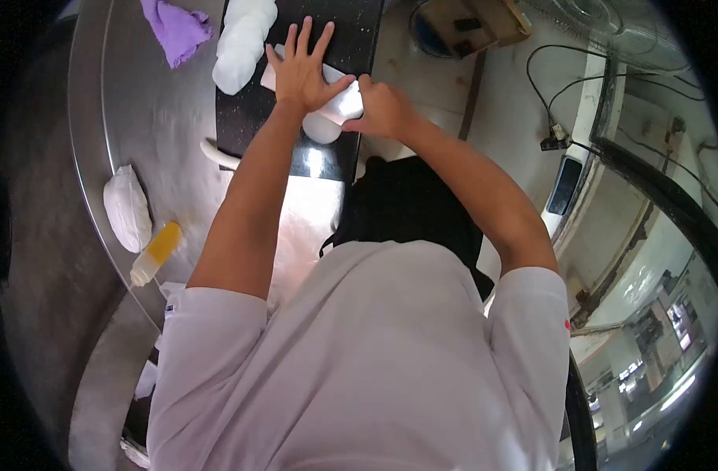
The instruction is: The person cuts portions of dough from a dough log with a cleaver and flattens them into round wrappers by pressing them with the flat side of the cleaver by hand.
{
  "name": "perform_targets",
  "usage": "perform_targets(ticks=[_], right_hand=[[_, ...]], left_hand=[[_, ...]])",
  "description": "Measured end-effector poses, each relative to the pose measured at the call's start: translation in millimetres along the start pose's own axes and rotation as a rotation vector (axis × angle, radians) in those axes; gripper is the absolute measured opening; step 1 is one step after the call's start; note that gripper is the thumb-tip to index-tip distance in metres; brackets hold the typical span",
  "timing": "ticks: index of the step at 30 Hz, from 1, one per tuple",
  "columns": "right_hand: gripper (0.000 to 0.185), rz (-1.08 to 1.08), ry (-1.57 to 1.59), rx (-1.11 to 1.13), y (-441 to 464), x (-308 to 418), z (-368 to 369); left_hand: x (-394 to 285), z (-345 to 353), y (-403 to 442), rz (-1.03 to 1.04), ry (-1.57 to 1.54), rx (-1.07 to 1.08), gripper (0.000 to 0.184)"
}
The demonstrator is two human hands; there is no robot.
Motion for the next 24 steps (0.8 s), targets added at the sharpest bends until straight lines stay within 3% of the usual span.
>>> perform_targets(ticks=[3, 7, 8, 14, 19, 22, 24], right_hand=[[0.076, 0.015, -0.017, 0.074, -36.1, 10.7, 19.0], [0.081, 0.032, 0.037, 0.015, -53.7, -10.5, 43.3], [0.084, 0.002, -0.093, -0.039, -51.3, -16.0, 40.9], [0.086, -0.171, -0.091, 0.057, 5.8, -21.7, 5.2], [0.09, -0.093, -0.025, 0.096, -57.3, -17.8, 39.2], [0.088, -0.189, -0.108, -0.073, -57.2, -22.6, 24.8], [0.084, 0.023, -0.135, 0.156, -53.6, -43.7, 32.6]], left_hand=[[-5.0, 7.1, -33.4, 0.024, -0.029, 0.074, 0.108], [-22.3, 17.3, -39.5, 0.064, -0.008, 0.148, 0.109], [-21.9, 17.2, -41.5, 0.064, -0.015, 0.175, 0.109], [-2.9, 4.3, -1.3, -0.051, 0.021, 0.016, 0.1], [-26.4, 19.9, -48.2, 0.054, 0.044, 0.219, 0.107], [-44.9, 21.2, -44.2, 0.096, -0.026, 0.214, 0.103], [-44.3, 22.3, -38.2, 0.041, 0.017, 0.228, 0.102]])
Point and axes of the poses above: each hand's wrist, its own y-axis towards the middle knuckle, its own z-axis out of the palm, x = y × z, the point moved 8 cm from there along y, towards the middle knuckle, and after that the axes turned 6 degrees about -z, right-handed, at the moved point
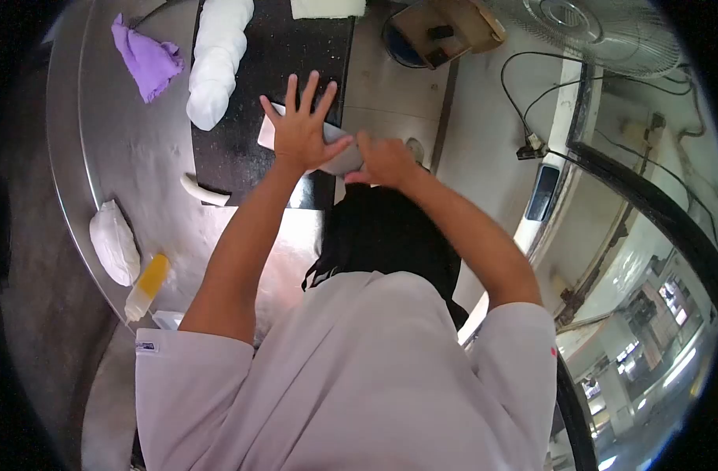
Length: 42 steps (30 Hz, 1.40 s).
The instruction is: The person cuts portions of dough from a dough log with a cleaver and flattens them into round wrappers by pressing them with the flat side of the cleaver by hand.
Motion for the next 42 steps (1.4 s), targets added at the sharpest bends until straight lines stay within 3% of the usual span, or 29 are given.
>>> perform_targets(ticks=[2, 3, 7, 9, 11, 13, 14, 15, 17, 20, 24, 27, 32, 35, 37, 38, 39, 41, 42], right_hand=[[0.081, -0.113, -0.012, -0.065, 25.6, -7.0, -31.4], [0.079, -0.222, -0.02, -0.102, 29.3, -3.6, -41.4], [0.08, -0.303, -0.001, -0.071, 45.0, 12.1, -58.6], [0.081, -0.16, 0.015, -0.056, 17.6, 20.6, -32.4], [0.084, -0.155, 0.117, -0.032, 6.9, 9.6, -8.3], [0.082, -0.202, 0.014, -0.153, 0.8, 13.1, -18.8], [0.076, -0.069, 0.025, 0.012, 6.3, -3.8, -8.0], [0.076, -0.061, 0.046, 0.023, 12.0, -7.4, -20.4], [0.077, -0.203, 0.087, -0.002, 32.3, -5.8, -49.7], [0.079, -0.41, -0.035, 0.0, 66.6, 2.5, -85.1], [0.075, -0.273, 0.047, 0.004, 25.0, 2.6, -32.6], [0.076, -0.235, 0.08, -0.006, 28.8, -11.0, -40.0], [0.074, -0.416, -0.206, -0.126, 65.2, 0.1, -90.4], [0.076, -0.33, -0.17, -0.05, 58.0, 8.9, -90.1], [0.079, -0.164, -0.022, 0.205, 34.8, 7.5, -61.0], [0.084, -0.159, 0.053, 0.206, 33.2, -0.6, -49.4], [0.084, -0.137, 0.058, 0.194, 37.2, -17.0, -43.8], [0.08, -0.335, 0.043, -0.118, 45.4, -22.2, -51.9], [0.081, -0.326, -0.086, -0.095, 55.7, -23.6, -62.5]], left_hand=[[10.7, -6.2, 19.7, -0.066, 0.017, -0.164, 0.101], [12.7, -5.0, 23.0, -0.06, 0.021, -0.156, 0.101], [32.6, -14.0, 35.5, -0.157, 0.025, -0.177, 0.105], [24.0, -6.0, 12.7, -0.012, 0.007, -0.119, 0.107], [10.1, 5.3, -3.4, -0.005, -0.042, -0.08, 0.106], [3.1, 3.9, 3.0, 0.005, 0.039, -0.062, 0.106], [1.6, 6.2, 4.9, 0.001, 0.033, -0.034, 0.106], [4.4, 1.1, 12.5, -0.028, 0.022, -0.103, 0.106], [11.1, -3.6, 25.9, -0.046, 0.032, -0.172, 0.106], [35.3, -10.8, 36.9, -0.266, -0.025, -0.258, 0.112], [16.6, 3.6, 9.2, -0.115, -0.005, -0.116, 0.118], [13.9, -0.7, 26.6, -0.1, -0.02, -0.157, 0.115], [35.1, -16.8, 49.5, -0.189, -0.003, -0.296, 0.112], [33.1, -11.4, 43.9, -0.13, -0.027, -0.283, 0.11], [18.7, 4.2, 19.8, -0.105, 0.024, -0.154, 0.108], [12.5, 8.1, 19.0, -0.099, 0.061, -0.136, 0.108], [10.0, 11.2, 33.6, -0.075, 0.054, -0.134, 0.108], [15.0, 4.0, 42.9, -0.115, 0.05, -0.201, 0.106], [15.6, -2.5, 50.8, -0.129, 0.071, -0.218, 0.106]])
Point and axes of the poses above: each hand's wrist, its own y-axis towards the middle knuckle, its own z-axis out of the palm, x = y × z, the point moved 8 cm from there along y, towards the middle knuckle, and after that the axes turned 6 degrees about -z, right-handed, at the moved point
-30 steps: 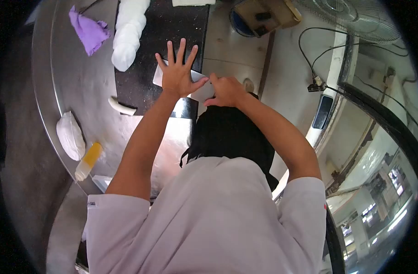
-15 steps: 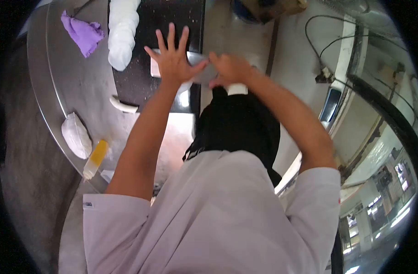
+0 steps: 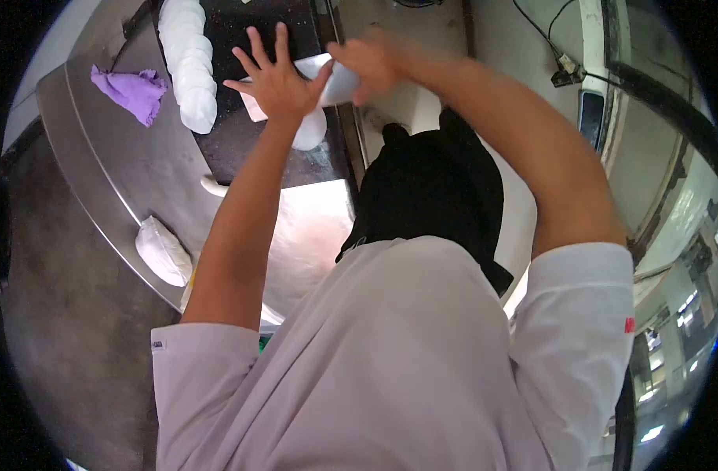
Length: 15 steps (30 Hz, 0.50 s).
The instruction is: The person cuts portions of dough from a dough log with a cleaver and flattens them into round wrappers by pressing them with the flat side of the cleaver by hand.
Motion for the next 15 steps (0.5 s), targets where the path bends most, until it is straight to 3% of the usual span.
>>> perform_targets(ticks=[3, 7, 11, 13, 15], right_hand=[[0.082, 0.023, -0.089, 0.156, 28.6, 2.4, -42.3], [0.084, 0.022, 0.008, 0.169, 12.3, 18.7, -25.8], [0.085, 0.085, 0.118, 0.254, 2.1, 0.7, -1.4], [0.088, -0.089, 0.012, 0.054, 17.3, -1.7, -24.7], [0.086, -0.008, -0.109, 0.106, 30.9, 0.6, -48.0]], left_hand=[[11.4, -5.8, 22.7, -0.066, -0.046, -0.07, 0.109], [12.0, -0.2, 0.9, 0.003, -0.023, 0.066, 0.109], [-1.5, 4.6, -5.1, 0.01, 0.031, 0.037, 0.111], [4.8, 0.2, 13.0, -0.063, -0.005, -0.009, 0.109], [13.0, 0.7, 25.8, -0.114, 0.055, -0.033, 0.108]])
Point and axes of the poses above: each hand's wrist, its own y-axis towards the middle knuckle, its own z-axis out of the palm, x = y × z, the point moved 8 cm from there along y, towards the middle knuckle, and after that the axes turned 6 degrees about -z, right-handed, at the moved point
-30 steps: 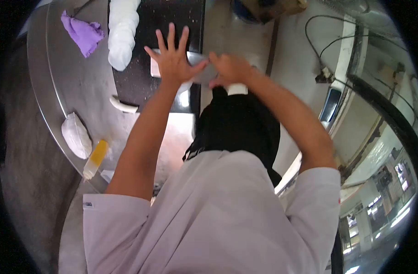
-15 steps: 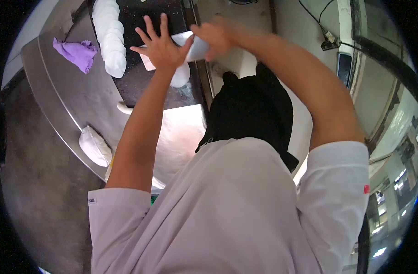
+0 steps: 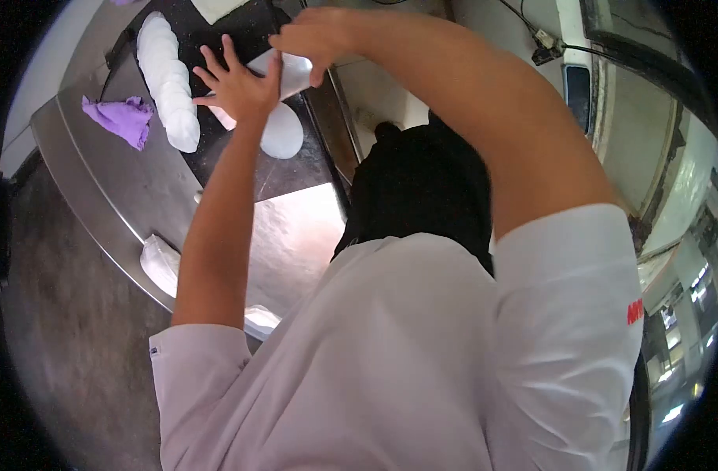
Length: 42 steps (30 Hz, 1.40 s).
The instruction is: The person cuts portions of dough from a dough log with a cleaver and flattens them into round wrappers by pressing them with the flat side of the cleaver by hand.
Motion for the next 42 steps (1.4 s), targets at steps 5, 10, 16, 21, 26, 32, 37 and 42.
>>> perform_targets(ticks=[5, 10, 16, 21, 26, 32, 37, 42], right_hand=[[0.086, -0.056, 0.173, 0.088, -12.1, 14.5, 45.7], [0.08, -0.059, 0.129, -0.043, -11.7, -4.1, 23.4], [0.083, 0.009, 0.184, -0.095, -8.2, 0.1, 49.3], [0.08, -0.002, 0.264, 0.122, -21.3, 29.8, 69.6], [0.081, 0.08, 0.377, -0.08, -20.0, 32.6, 69.9], [0.08, 0.252, 0.332, -0.318, -17.2, 31.6, 46.1], [0.083, 0.206, 0.383, -0.057, -34.4, 56.6, 75.0], [0.085, 0.224, 0.376, -0.119, -17.6, 41.9, 68.8]], left_hand=[[-0.1, 6.0, -32.4, 0.089, -0.06, 0.115, 0.112], [-13.0, 3.5, -10.9, 0.073, -0.096, 0.044, 0.11], [-9.3, -5.9, -2.6, 0.218, -0.027, 0.079, 0.106], [7.2, 2.0, -49.2, 0.381, -0.132, 0.168, 0.099], [1.3, -5.8, -25.6, 0.538, -0.082, 0.188, 0.093], [-23.3, -16.3, 9.0, 0.725, -0.047, 0.335, 0.102], [-0.2, -10.6, -48.1, 0.642, -0.198, 0.213, 0.098], [-2.6, -15.5, -19.7, 0.646, -0.042, 0.164, 0.092]])
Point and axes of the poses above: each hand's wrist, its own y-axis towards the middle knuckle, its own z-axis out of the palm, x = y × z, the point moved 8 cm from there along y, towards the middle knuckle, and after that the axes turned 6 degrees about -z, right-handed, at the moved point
